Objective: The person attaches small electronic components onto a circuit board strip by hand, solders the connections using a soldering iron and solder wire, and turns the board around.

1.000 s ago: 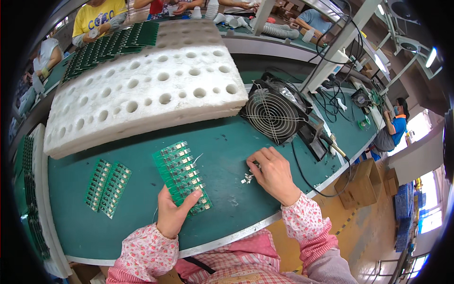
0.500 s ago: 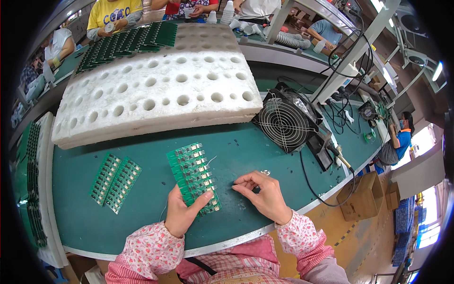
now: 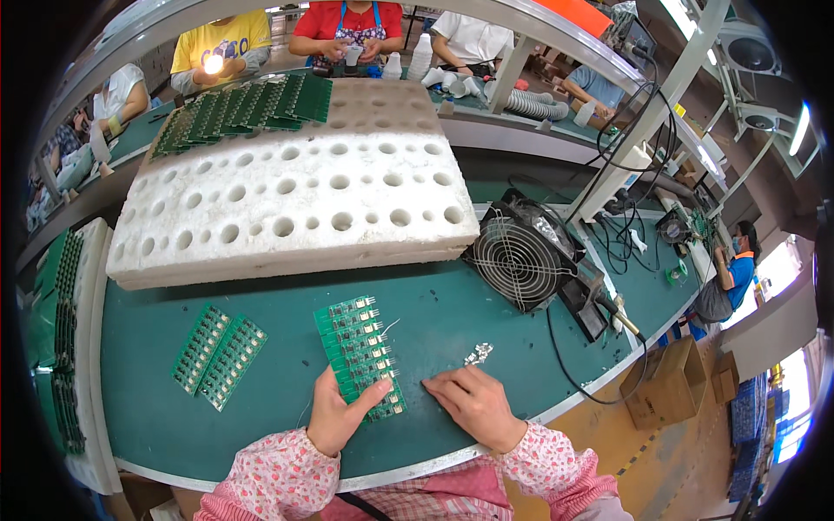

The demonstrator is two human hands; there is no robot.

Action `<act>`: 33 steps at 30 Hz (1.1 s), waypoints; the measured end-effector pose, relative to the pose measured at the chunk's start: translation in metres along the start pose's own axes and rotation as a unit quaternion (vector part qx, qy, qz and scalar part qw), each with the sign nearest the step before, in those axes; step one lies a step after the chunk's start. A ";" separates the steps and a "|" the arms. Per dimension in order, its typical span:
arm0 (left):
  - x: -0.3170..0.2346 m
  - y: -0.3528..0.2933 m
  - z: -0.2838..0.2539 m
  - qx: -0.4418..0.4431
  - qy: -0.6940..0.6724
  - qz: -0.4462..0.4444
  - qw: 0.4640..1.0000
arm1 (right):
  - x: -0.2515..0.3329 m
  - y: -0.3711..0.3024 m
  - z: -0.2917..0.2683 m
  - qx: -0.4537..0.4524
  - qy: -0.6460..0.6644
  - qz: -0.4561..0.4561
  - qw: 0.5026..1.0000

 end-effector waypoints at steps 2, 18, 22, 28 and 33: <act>-0.001 0.000 0.001 0.001 -0.003 -0.009 1.000 | -0.003 0.001 0.001 -0.007 0.022 0.017 1.000; 0.004 0.002 0.001 -0.011 0.002 0.031 0.999 | 0.016 0.019 0.022 0.024 0.617 0.396 0.680; 0.006 0.003 -0.002 -0.011 0.022 0.035 0.999 | 0.018 0.018 0.025 0.034 0.613 0.421 0.668; 0.006 0.006 -0.001 -0.007 0.022 0.031 0.999 | 0.014 0.018 0.026 0.048 0.627 0.412 0.660; 0.005 0.005 -0.001 -0.007 0.020 0.024 0.999 | 0.015 0.018 0.027 0.037 0.618 0.407 0.672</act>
Point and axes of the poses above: each hand's wrist, its own y-axis towards the middle knuckle, its own z-axis out of the palm, x = y × z, the point moved 2 cm from there along y, towards the middle knuckle, and after that the axes turned 1 degree about -x, right-handed, at the moved point
